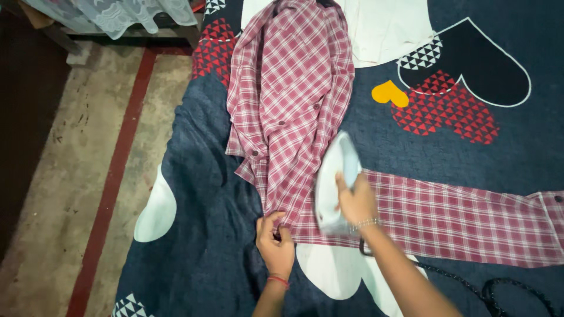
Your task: The person irons a red and white checkered shirt laid out on a bed. They smooth the sleeves and body, use a white iron to press the fabric, and repeatedly lift and reposition the shirt to continue ironing different sections.
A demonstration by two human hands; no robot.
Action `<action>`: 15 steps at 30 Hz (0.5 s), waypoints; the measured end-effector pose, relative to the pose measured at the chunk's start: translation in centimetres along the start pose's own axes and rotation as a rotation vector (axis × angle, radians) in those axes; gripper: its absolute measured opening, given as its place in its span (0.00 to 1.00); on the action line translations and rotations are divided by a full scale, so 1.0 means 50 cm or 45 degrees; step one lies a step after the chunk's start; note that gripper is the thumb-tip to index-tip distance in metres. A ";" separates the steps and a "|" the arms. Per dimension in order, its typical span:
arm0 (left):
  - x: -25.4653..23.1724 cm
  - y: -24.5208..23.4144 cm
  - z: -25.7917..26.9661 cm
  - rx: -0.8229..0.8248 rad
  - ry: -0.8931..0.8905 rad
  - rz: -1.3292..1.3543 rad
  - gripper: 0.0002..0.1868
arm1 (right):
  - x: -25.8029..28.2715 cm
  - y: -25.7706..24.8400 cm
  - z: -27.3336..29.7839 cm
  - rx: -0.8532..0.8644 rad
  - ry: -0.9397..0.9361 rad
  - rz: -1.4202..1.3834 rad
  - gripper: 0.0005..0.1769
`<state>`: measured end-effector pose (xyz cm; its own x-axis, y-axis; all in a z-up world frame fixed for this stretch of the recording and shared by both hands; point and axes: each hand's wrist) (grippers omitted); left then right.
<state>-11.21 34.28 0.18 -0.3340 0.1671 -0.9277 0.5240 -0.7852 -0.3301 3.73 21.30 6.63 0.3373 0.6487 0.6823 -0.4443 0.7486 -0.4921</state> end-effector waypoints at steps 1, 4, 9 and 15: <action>0.001 -0.001 -0.003 0.028 -0.010 0.023 0.18 | -0.010 0.015 0.033 0.077 0.048 0.014 0.30; 0.013 -0.001 -0.003 -0.018 0.421 0.001 0.20 | -0.045 0.076 0.183 0.268 0.020 -0.007 0.29; -0.021 -0.004 0.006 -0.035 0.164 -0.098 0.17 | -0.028 0.093 0.199 0.260 0.011 -0.006 0.30; -0.123 0.037 0.017 -0.258 0.585 -0.589 0.26 | 0.025 0.073 0.034 0.183 -0.200 0.113 0.29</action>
<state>-8.82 31.29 5.43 -0.2161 0.7300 -0.6483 0.5584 -0.4523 -0.6954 1.12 24.60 6.59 0.1636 0.6732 0.7211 -0.5837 0.6553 -0.4794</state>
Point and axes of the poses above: each hand's wrist, its own z-axis away from the middle knuckle, its own y-axis out of the palm, x = y × z, and after that the axes turned 13 degrees about x, right-handed
